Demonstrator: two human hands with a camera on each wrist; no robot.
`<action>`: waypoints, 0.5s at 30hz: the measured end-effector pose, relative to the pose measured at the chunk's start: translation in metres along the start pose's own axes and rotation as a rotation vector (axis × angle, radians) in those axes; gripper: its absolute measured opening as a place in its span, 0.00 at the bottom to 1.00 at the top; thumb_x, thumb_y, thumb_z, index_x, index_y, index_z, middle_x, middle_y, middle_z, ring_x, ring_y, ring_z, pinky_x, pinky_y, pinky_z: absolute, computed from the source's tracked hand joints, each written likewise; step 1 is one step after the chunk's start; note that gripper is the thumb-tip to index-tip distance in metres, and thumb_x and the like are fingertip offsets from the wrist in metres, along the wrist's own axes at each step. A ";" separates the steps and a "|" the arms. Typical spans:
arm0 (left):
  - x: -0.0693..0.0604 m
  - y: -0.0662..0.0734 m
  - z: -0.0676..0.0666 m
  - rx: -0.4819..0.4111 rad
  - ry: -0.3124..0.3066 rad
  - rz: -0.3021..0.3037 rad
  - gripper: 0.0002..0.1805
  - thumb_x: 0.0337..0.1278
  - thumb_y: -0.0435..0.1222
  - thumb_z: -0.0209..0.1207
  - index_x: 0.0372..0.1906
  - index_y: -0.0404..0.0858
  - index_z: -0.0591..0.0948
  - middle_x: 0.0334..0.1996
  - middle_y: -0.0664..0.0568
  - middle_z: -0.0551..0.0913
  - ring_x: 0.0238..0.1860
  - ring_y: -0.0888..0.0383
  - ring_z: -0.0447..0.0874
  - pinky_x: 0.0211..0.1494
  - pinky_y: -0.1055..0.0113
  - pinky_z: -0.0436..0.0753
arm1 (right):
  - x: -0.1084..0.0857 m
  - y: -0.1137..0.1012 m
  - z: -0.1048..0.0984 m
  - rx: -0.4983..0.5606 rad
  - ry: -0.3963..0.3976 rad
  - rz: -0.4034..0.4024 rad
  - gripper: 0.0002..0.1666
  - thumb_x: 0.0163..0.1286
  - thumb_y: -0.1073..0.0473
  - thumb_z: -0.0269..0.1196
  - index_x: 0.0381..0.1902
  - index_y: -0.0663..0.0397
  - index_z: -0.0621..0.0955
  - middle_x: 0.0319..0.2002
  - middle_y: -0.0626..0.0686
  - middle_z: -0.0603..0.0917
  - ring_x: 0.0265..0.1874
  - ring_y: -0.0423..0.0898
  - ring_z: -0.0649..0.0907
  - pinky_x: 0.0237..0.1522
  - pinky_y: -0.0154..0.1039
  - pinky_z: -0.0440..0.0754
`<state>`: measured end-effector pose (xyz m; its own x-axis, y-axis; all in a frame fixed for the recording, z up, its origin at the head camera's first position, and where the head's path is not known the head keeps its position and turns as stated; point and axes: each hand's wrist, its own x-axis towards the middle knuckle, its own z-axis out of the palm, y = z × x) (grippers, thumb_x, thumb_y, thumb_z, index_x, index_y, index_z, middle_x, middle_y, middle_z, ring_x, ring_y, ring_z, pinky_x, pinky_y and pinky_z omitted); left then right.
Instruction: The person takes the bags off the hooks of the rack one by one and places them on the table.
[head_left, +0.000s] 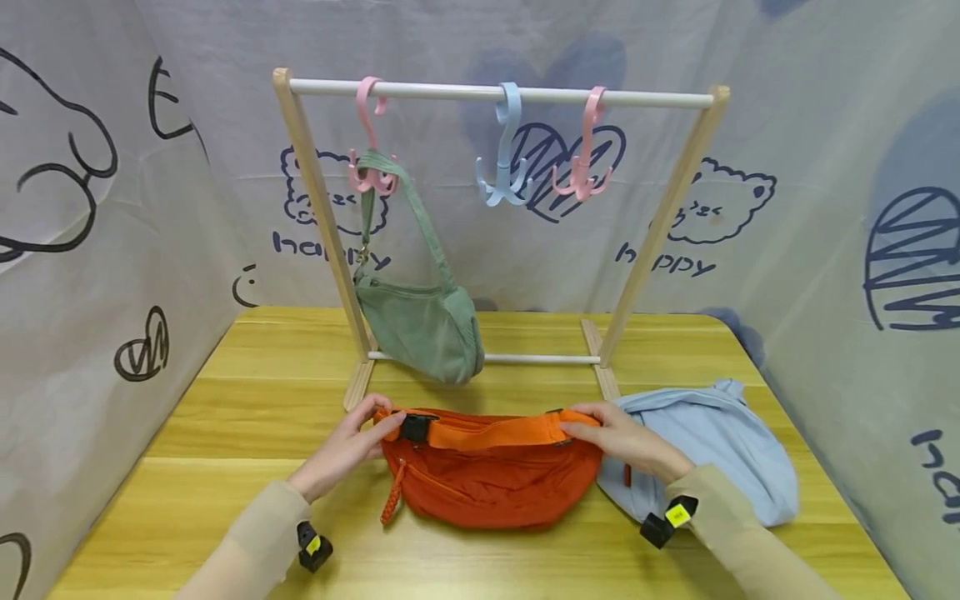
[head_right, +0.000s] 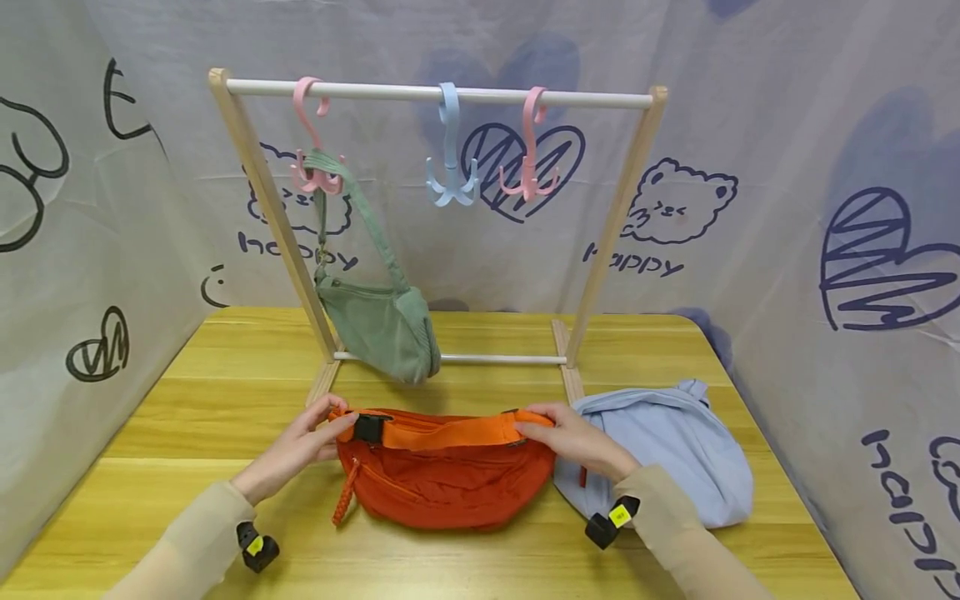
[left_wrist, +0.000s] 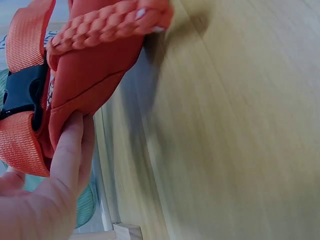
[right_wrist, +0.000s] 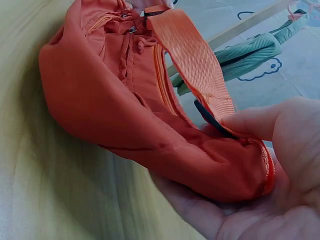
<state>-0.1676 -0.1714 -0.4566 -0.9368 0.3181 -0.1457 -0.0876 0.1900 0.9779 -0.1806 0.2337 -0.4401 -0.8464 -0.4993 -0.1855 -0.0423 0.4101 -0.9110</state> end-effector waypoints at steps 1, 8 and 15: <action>0.000 0.001 0.000 0.017 0.007 -0.003 0.18 0.74 0.46 0.55 0.51 0.36 0.68 0.50 0.46 0.70 0.48 0.55 0.79 0.52 0.60 0.85 | 0.000 -0.001 0.000 0.003 0.016 -0.003 0.17 0.78 0.52 0.57 0.37 0.64 0.75 0.29 0.49 0.72 0.26 0.38 0.70 0.32 0.32 0.68; 0.000 0.006 -0.001 0.148 0.060 0.000 0.17 0.70 0.45 0.60 0.37 0.37 0.69 0.33 0.53 0.73 0.36 0.60 0.74 0.38 0.64 0.80 | 0.002 -0.005 0.000 -0.024 0.130 -0.018 0.15 0.76 0.55 0.61 0.43 0.65 0.80 0.32 0.49 0.78 0.29 0.37 0.73 0.34 0.31 0.72; 0.004 0.007 0.003 0.285 0.152 0.021 0.16 0.67 0.43 0.64 0.38 0.36 0.71 0.36 0.49 0.75 0.39 0.56 0.74 0.35 0.68 0.76 | 0.005 -0.003 0.004 -0.052 0.237 0.019 0.24 0.71 0.61 0.65 0.62 0.61 0.76 0.17 0.43 0.65 0.16 0.37 0.64 0.25 0.32 0.66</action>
<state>-0.1712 -0.1664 -0.4512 -0.9792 0.1860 -0.0811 0.0102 0.4444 0.8958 -0.1827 0.2272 -0.4395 -0.9481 -0.3000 -0.1053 -0.0469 0.4595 -0.8869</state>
